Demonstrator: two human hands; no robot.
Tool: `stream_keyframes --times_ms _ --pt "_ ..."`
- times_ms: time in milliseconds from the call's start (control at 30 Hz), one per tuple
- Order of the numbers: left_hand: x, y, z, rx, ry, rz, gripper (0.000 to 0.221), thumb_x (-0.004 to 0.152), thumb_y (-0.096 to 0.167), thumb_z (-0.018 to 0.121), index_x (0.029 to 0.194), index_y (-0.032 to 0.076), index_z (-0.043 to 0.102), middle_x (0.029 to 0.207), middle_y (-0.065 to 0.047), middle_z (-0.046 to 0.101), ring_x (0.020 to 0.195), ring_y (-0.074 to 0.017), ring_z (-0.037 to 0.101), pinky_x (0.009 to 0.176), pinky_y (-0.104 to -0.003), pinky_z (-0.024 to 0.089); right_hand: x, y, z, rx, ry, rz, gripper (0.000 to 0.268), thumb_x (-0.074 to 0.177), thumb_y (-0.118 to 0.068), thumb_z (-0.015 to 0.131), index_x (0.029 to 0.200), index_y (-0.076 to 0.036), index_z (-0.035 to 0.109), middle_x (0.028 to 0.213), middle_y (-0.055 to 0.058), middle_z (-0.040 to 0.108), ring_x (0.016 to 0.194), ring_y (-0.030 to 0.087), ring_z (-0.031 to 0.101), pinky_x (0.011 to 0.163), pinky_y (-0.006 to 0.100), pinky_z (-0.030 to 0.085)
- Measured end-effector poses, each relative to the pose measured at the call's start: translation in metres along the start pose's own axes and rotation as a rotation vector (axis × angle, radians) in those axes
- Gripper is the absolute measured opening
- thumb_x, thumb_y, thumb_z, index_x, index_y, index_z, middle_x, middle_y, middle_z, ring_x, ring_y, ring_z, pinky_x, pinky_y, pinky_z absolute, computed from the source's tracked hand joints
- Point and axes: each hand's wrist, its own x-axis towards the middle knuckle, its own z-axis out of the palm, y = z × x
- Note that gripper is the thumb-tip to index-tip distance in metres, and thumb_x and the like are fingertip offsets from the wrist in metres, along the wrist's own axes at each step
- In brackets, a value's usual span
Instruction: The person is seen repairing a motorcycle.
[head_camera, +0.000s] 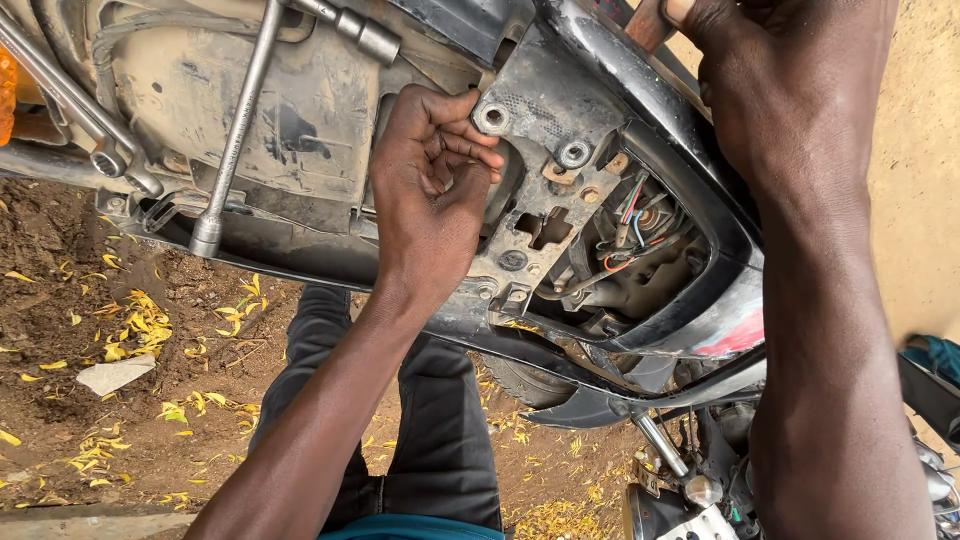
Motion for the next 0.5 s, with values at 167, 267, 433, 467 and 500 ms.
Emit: stream_keyframes --times_ms 167,267,433,467,500 --pt "0.004 0.018 0.004 0.009 0.020 -0.071 0.040 0.095 -0.019 0.061 0.128 0.002 0.054 0.110 -0.006 0.060 0.100 -0.0122 0.070 0.080 -0.027 0.057 0.004 -0.012 -0.003 0.035 -0.007 -0.036 0.010 0.102 -0.008 0.076 0.112 -0.007 0.074 0.076 0.004 0.069 0.060 0.007 0.057 0.051 0.027 0.041" --pt "0.011 0.026 0.006 -0.024 0.031 -0.110 0.040 0.091 -0.019 0.061 0.125 0.001 0.054 0.108 -0.006 0.060 0.097 -0.0118 0.068 0.082 -0.026 0.057 0.009 -0.031 -0.010 0.079 -0.020 -0.024 0.024 0.095 -0.005 0.073 0.117 -0.011 0.069 0.077 0.000 0.073 0.057 0.003 0.056 0.049 0.024 0.040" --pt "0.015 0.033 0.009 0.008 0.040 -0.156 0.041 0.088 -0.018 0.062 0.123 0.001 0.053 0.105 -0.007 0.058 0.096 -0.0125 0.066 0.084 -0.025 0.058 0.010 -0.028 -0.012 0.031 -0.035 -0.146 0.027 0.093 0.000 0.075 0.117 -0.010 0.067 0.072 0.004 0.074 0.059 0.001 0.057 0.052 0.023 0.040" --pt "0.014 0.035 0.008 0.046 0.033 -0.144 0.040 0.089 -0.017 0.063 0.123 0.001 0.052 0.105 -0.008 0.058 0.096 -0.0135 0.066 0.084 -0.026 0.058 0.009 -0.030 -0.012 0.077 -0.049 -0.069 0.026 0.093 0.000 0.073 0.116 -0.010 0.067 0.076 0.002 0.075 0.057 0.002 0.055 0.051 0.023 0.039" --pt "0.014 0.036 0.008 0.084 0.026 -0.133 0.040 0.089 -0.015 0.064 0.123 0.000 0.051 0.105 -0.008 0.058 0.097 -0.0146 0.066 0.085 -0.028 0.057 0.009 -0.032 -0.011 0.122 -0.062 0.008 0.025 0.093 0.000 0.072 0.116 -0.011 0.068 0.080 0.000 0.077 0.056 0.002 0.053 0.050 0.023 0.038"
